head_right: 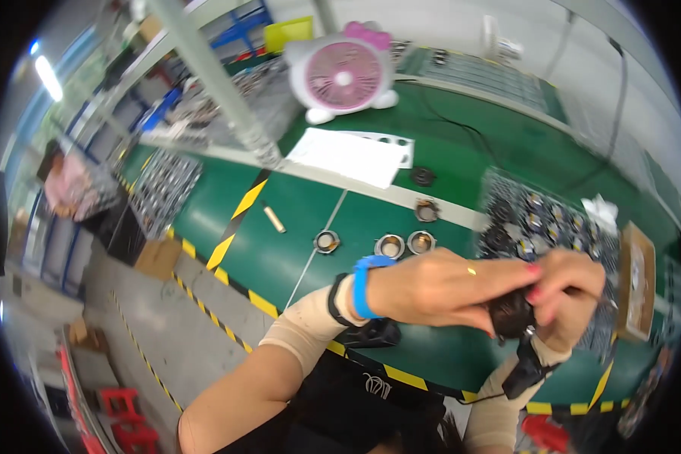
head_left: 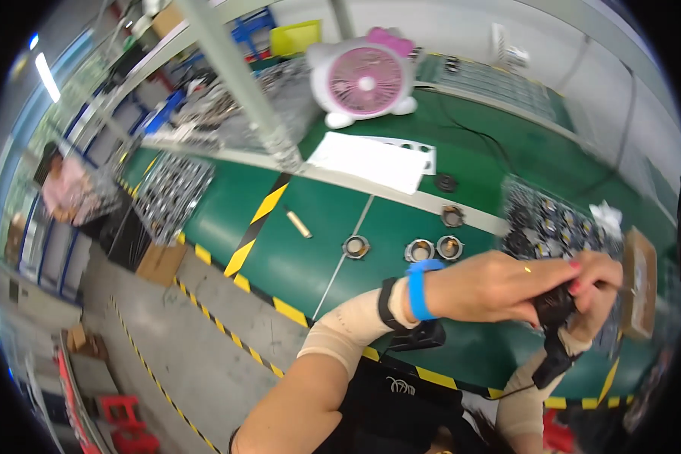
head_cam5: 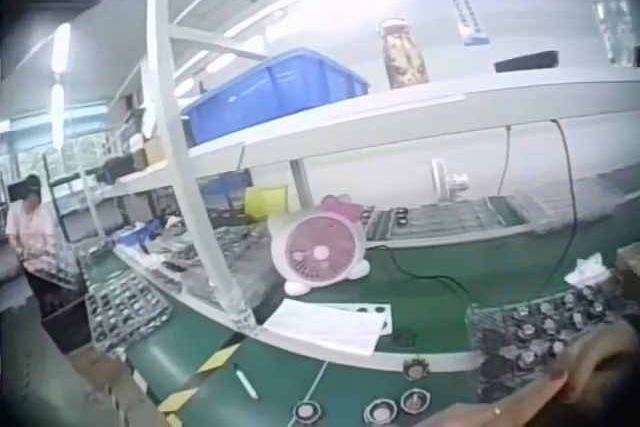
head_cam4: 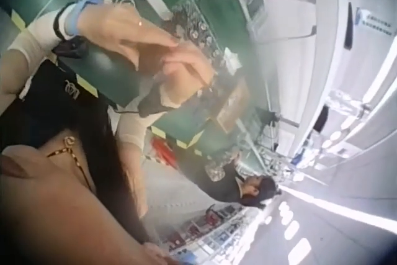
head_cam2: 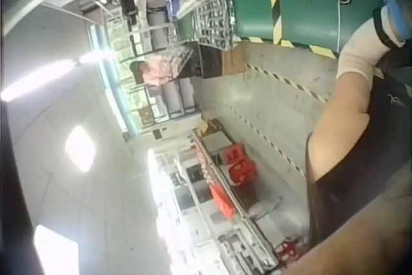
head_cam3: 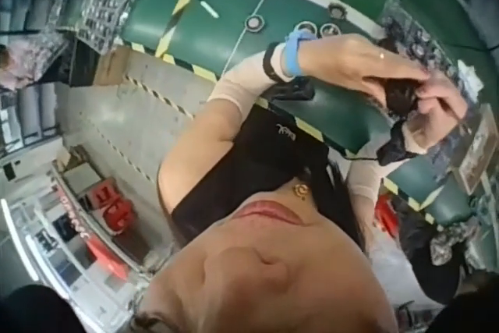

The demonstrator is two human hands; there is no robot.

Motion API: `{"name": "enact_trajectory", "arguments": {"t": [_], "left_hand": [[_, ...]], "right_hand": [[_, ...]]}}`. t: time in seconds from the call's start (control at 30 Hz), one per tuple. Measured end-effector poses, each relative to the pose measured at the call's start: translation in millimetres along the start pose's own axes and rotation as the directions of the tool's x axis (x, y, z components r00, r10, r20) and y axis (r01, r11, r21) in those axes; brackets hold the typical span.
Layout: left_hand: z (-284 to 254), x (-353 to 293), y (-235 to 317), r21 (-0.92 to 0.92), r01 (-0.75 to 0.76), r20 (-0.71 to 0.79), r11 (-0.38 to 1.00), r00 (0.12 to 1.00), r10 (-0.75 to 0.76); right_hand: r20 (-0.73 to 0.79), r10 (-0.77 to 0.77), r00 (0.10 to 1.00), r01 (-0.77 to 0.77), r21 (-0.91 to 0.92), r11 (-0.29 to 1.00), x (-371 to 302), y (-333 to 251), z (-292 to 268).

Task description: The person picks up a watch component and uses tweezers to peel off a film before pressing the component into a watch frame. They then use the tweezers to pick up a small part from a tray, place it onto the assembly, and press down the internal connectors.

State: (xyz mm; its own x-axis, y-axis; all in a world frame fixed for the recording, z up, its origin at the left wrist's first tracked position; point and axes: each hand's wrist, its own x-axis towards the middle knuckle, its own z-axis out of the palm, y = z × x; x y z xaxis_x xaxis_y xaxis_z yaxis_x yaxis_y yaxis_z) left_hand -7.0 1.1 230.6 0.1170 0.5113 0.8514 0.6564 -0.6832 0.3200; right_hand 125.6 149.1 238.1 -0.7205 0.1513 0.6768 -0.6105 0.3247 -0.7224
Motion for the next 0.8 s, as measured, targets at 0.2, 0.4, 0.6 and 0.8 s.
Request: {"name": "enact_trajectory", "arguments": {"t": [0.2,0.4,0.6,0.8], "left_hand": [[4.2,-0.3,-12.7,0.011,-0.017,-0.055,1.000,0.998,0.018],[44.2,23.9,-53.9,0.115,0.205,-0.003,0.972,0.979,-0.206],[82.0,43.3,-63.6,0.073,0.232,-0.024,0.970,0.973,-0.230],[88.1,44.3,-67.5,0.061,0.244,0.000,0.968,0.970,-0.244]], "right_hand": [[-0.423,-0.104,0.900,0.082,-0.071,0.994,8.5,10.1,20.9],[-0.108,0.235,0.966,-0.213,0.183,0.960,19.4,40.5,-54.9],[-0.038,0.371,0.928,-0.339,0.329,0.881,5.6,34.5,-96.8],[-0.102,0.337,0.936,-0.293,0.305,0.906,4.7,32.8,-99.3]]}}
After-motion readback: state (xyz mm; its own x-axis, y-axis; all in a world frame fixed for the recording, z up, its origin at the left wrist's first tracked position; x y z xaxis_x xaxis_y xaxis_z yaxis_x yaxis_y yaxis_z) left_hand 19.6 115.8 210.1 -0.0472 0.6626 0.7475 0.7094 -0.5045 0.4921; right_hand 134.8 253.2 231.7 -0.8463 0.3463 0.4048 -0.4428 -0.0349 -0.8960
